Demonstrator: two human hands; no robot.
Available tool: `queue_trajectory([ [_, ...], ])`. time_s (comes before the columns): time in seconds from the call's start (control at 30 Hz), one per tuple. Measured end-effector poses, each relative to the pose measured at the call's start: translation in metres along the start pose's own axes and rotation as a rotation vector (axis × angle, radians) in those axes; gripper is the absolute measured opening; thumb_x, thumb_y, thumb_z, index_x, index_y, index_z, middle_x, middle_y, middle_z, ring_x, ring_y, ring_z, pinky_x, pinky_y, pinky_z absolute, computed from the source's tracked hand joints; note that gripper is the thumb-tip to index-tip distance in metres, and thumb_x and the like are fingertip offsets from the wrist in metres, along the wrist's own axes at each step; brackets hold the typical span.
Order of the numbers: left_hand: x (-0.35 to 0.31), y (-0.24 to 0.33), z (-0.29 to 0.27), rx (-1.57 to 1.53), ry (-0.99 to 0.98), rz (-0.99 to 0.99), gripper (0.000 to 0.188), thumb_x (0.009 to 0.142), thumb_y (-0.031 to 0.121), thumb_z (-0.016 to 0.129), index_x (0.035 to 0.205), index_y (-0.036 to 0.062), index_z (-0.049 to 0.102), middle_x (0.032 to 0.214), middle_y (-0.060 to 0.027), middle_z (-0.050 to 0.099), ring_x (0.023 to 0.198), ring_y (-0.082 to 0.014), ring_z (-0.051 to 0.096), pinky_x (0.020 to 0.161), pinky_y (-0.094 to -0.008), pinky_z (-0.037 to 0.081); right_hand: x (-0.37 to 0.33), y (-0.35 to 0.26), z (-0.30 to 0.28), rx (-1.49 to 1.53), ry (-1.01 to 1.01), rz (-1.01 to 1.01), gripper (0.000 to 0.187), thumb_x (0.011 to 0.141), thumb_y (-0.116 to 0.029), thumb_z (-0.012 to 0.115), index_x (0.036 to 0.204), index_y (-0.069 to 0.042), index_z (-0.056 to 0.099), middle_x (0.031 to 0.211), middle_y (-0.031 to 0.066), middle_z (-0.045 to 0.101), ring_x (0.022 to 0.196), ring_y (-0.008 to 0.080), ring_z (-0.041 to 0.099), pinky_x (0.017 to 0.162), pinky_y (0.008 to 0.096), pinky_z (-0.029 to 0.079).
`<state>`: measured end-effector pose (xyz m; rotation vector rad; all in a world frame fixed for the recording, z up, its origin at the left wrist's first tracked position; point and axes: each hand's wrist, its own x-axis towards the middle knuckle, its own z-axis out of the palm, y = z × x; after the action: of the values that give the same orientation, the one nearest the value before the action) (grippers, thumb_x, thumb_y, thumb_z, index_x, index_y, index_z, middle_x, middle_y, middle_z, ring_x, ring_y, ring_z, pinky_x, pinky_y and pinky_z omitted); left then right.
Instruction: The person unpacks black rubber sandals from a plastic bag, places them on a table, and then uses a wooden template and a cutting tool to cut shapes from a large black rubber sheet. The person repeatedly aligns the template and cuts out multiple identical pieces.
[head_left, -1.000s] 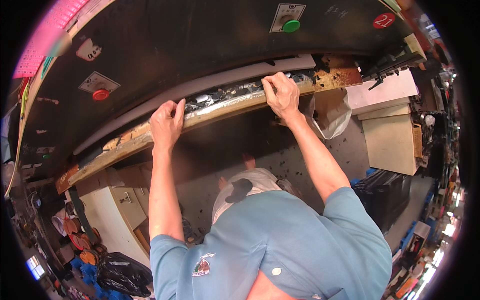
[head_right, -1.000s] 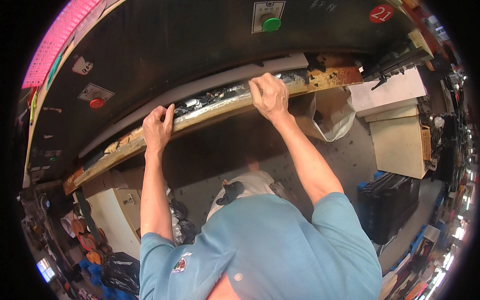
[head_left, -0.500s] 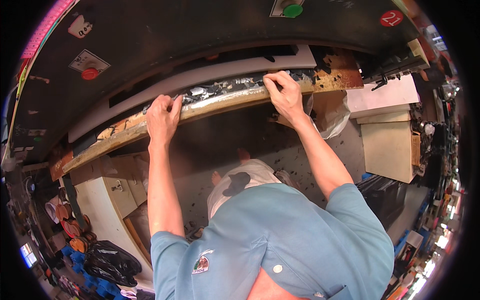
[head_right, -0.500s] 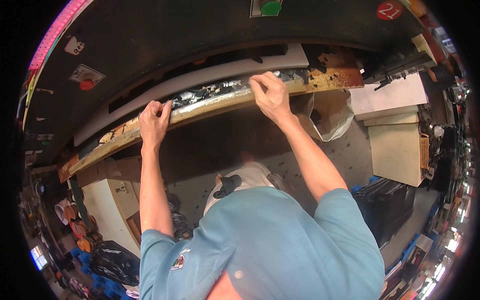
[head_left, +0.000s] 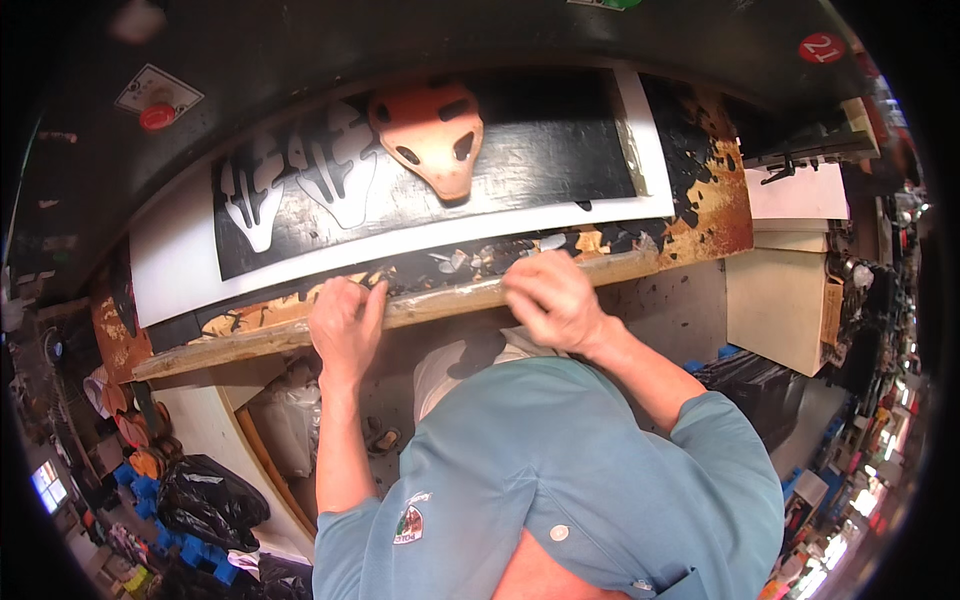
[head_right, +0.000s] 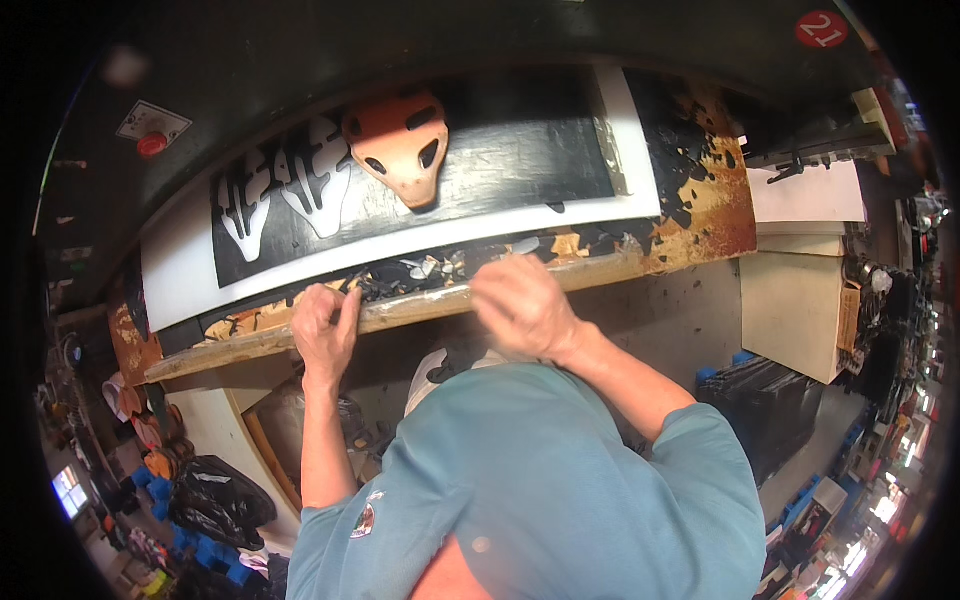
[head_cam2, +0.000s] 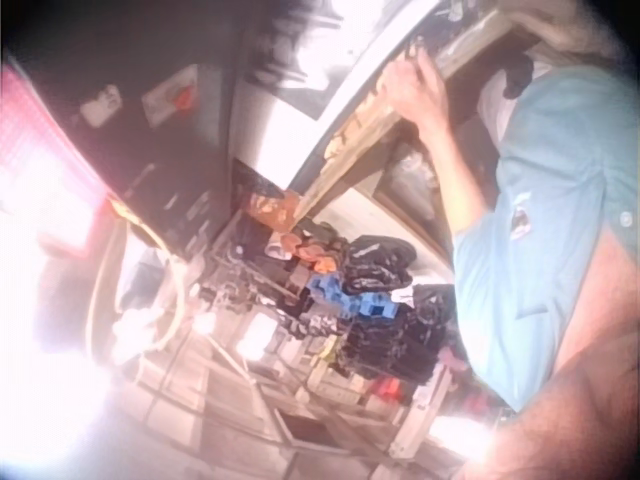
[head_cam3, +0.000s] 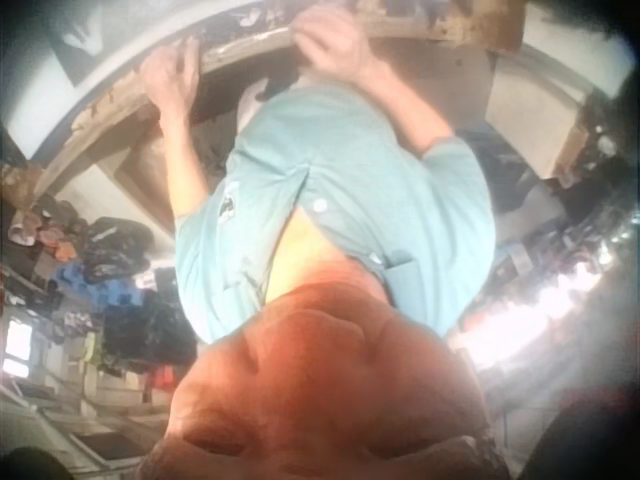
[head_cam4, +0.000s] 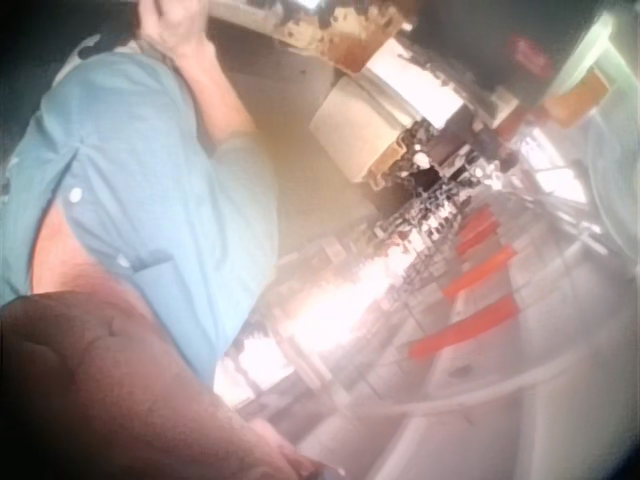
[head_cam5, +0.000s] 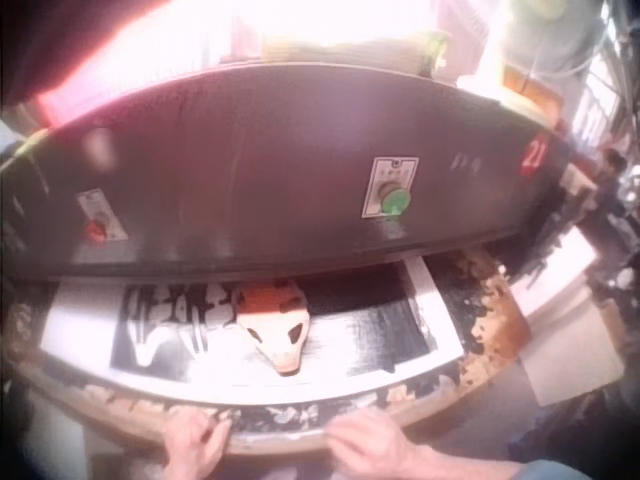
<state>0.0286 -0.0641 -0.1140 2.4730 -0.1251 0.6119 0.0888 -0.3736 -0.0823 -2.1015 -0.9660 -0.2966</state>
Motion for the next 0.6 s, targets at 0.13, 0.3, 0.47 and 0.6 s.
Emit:
queue_trajectory([
  [0.13,0.002,0.0,-0.005,-0.068,-0.097,-0.059,0.032,0.085,0.007,0.085,0.075,0.0046,0.055,0.073,-0.0107,0.054,0.069,-0.0337,0.056,0.063,-0.0451,0.044,0.065,0.029,-0.009,-0.027,0.164,0.232,0.047,0.084,-0.01,0.085,0.125,0.006,0.066,0.123,0.024,0.067,0.108,0.0406,0.068,0.094,0.0427,0.056],
  [0.3,0.044,0.015,-0.017,-0.3,-0.291,-0.177,0.022,0.087,0.008,0.083,0.078,0.0025,0.064,0.075,-0.0112,0.061,0.067,-0.034,0.062,0.061,-0.042,0.05,0.145,0.046,0.038,-0.143,-0.065,0.341,0.112,0.067,-0.043,0.098,0.155,0.003,0.045,0.155,0.0393,0.035,0.139,0.0544,0.042,0.116,0.056,0.041],
  [0.47,0.142,-0.002,0.02,-0.381,-0.035,0.015,0.019,0.097,-0.001,0.068,0.116,-0.0021,0.07,0.114,-0.0207,0.074,0.105,-0.0398,0.072,0.091,-0.0445,0.057,0.166,0.052,0.062,-0.451,-0.048,0.343,0.102,0.067,-0.041,0.093,0.15,0.001,0.051,0.153,0.0408,0.034,0.136,0.0566,0.04,0.112,0.0617,0.042],
  [0.6,0.173,-0.02,0.06,-0.05,-0.142,0.109,0.036,0.1,0.008,0.066,0.133,-0.0042,0.066,0.151,-0.0221,0.06,0.145,-0.0418,0.052,0.123,-0.0535,0.039,0.169,0.058,0.05,-0.394,-0.119,0.412,0.093,0.064,-0.036,0.09,0.148,-0.008,0.061,0.155,0.0356,0.04,0.136,0.0515,0.044,0.112,0.0567,0.045],
])
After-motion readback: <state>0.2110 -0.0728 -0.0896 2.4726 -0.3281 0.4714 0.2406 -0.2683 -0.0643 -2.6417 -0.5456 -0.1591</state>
